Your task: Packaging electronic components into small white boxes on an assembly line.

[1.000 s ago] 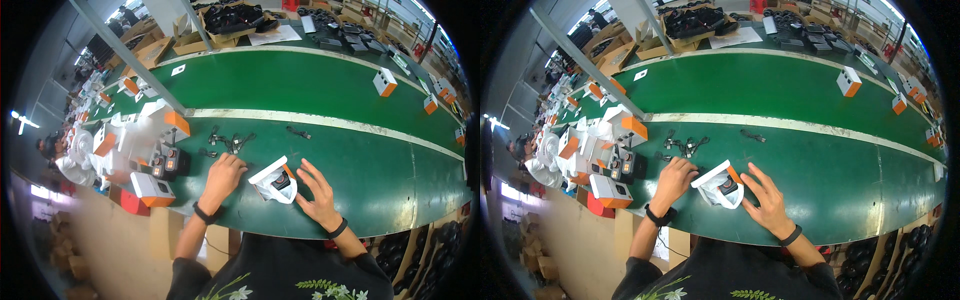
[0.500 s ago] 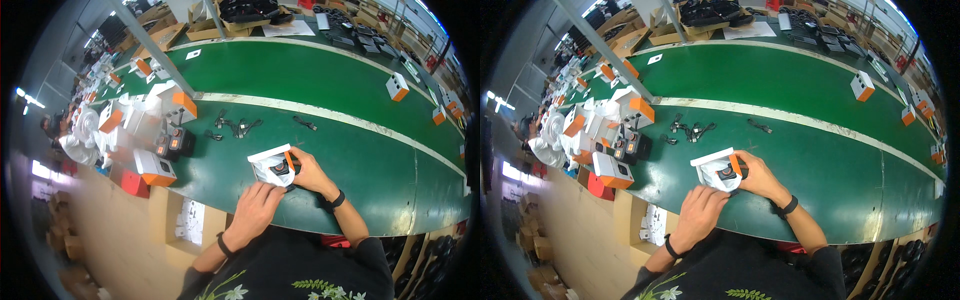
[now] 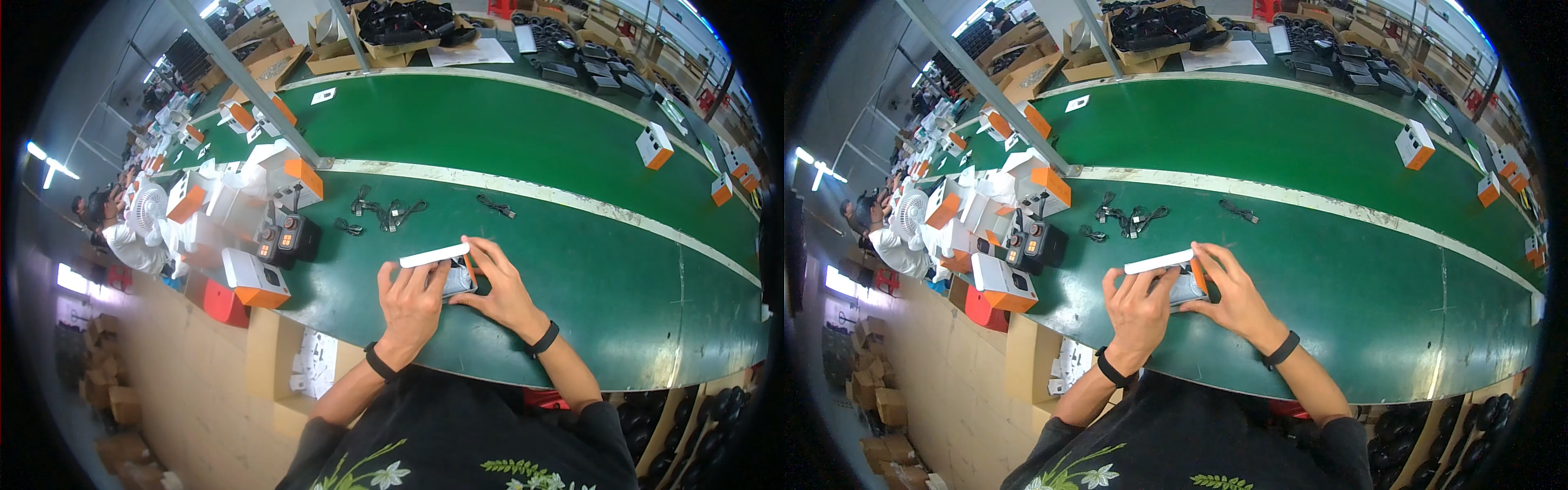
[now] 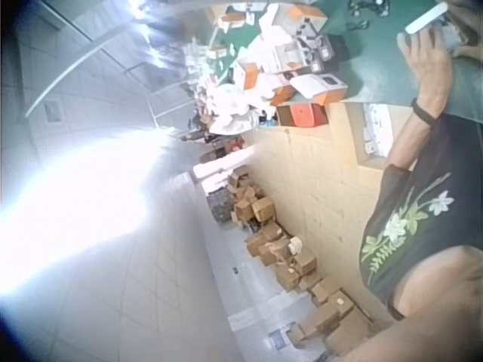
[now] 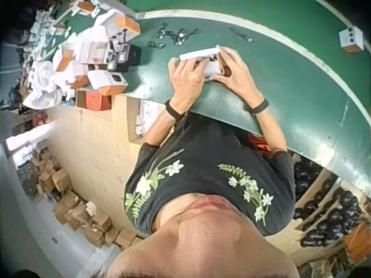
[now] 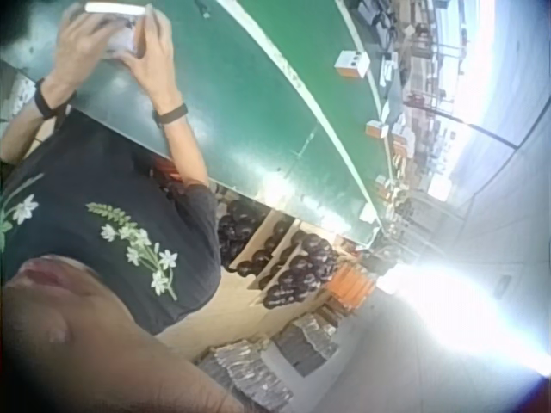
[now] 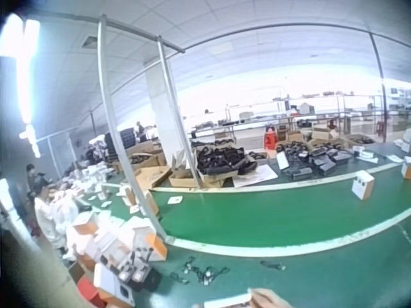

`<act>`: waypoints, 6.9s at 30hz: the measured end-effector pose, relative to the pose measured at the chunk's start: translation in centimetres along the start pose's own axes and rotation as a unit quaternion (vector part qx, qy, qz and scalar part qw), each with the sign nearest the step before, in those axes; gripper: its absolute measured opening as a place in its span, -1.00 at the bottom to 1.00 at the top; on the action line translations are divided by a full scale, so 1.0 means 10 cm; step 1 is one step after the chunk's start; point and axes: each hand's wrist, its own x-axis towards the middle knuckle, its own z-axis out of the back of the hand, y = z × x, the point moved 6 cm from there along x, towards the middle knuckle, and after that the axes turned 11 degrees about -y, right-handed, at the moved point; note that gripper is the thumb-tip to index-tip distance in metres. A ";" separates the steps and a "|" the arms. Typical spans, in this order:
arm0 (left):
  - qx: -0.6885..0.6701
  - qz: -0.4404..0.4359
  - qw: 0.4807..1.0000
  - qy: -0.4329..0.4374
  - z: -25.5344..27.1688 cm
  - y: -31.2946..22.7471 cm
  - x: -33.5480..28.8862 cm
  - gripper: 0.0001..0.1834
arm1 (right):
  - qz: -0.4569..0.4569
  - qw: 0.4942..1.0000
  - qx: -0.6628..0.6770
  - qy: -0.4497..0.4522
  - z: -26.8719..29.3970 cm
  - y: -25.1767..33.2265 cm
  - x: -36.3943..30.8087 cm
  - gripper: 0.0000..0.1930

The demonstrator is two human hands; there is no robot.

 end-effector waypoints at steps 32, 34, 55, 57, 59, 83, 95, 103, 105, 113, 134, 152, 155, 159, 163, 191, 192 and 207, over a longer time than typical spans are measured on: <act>-0.338 -0.041 0.936 0.090 0.06 0.53 0.00 -0.50 | 0.036 0.999 -0.018 0.004 0.10 0.40 -0.05 -0.55; -0.361 -0.035 0.929 0.076 0.00 0.53 0.01 -0.49 | 0.117 0.986 -0.113 0.028 0.09 0.44 -0.02 -0.53; -0.219 -0.065 0.958 0.171 0.16 0.58 -0.16 -0.23 | 0.049 0.986 -0.139 0.076 0.05 0.13 0.20 -0.42; -0.198 0.014 0.963 0.180 0.24 0.75 -0.35 -0.16 | 0.018 0.985 -0.170 -0.023 0.42 -0.12 0.40 -0.39; -0.213 0.147 0.948 0.186 0.30 1.06 -0.60 -0.11 | -0.006 0.970 -0.206 -0.129 0.90 -0.43 0.71 -0.41; -0.125 0.228 0.962 0.078 -0.01 1.92 -1.07 -0.51 | -0.030 0.939 -0.336 0.061 -3.82 -1.98 3.60 -0.61; -0.125 0.277 0.950 0.068 0.03 1.98 -1.11 -0.57 | -0.187 0.982 -0.035 -0.013 -4.26 -2.09 4.33 -0.09; -0.171 0.291 0.941 0.013 0.09 1.97 -1.18 -0.68 | -0.071 0.991 -0.081 0.073 -3.65 -2.06 4.21 -0.14; -0.157 0.290 0.944 0.003 0.15 1.98 -1.25 -0.70 | -0.067 0.987 -0.093 0.111 -3.23 -1.65 3.99 -0.14; -0.171 0.226 0.955 0.087 0.21 1.71 -0.86 -0.18 | -0.151 0.984 0.047 0.079 -0.72 -0.39 1.53 -0.12; -0.326 -0.051 0.944 -0.004 0.92 -0.01 -0.35 0.03 | -0.078 0.991 0.108 0.004 -0.01 0.77 -0.45 -0.28; 0.042 -0.054 0.998 -0.004 0.42 0.14 -0.04 -0.70 | -0.136 0.989 0.043 -0.043 -0.12 0.32 -0.51 -0.22; 0.031 -0.043 0.998 0.014 0.25 0.20 -0.02 -0.65 | -0.030 0.996 -0.069 -0.041 -0.08 0.41 -0.48 -0.30; 0.035 -0.013 0.996 0.079 0.20 0.17 -0.02 -0.57 | 0.020 0.986 -0.158 -0.045 -0.06 0.55 -0.38 -0.35; 0.018 -0.045 0.988 0.144 0.26 0.26 0.02 -0.56 | 0.008 0.977 -0.213 0.028 -0.10 0.48 -0.37 -0.38; -0.375 0.010 0.925 0.066 0.03 0.69 -0.07 -0.68 | 0.034 0.988 -0.133 -0.078 -0.02 0.45 -0.25 -0.59; -0.366 -0.009 0.927 0.078 0.07 0.68 -0.06 -0.68 | 0.098 0.980 -0.173 -0.028 -0.09 0.51 -0.24 -0.57; -0.319 -0.023 0.947 0.041 0.11 0.77 -0.12 -0.56 | 0.069 0.983 -0.162 0.059 -0.18 0.46 -0.15 -0.63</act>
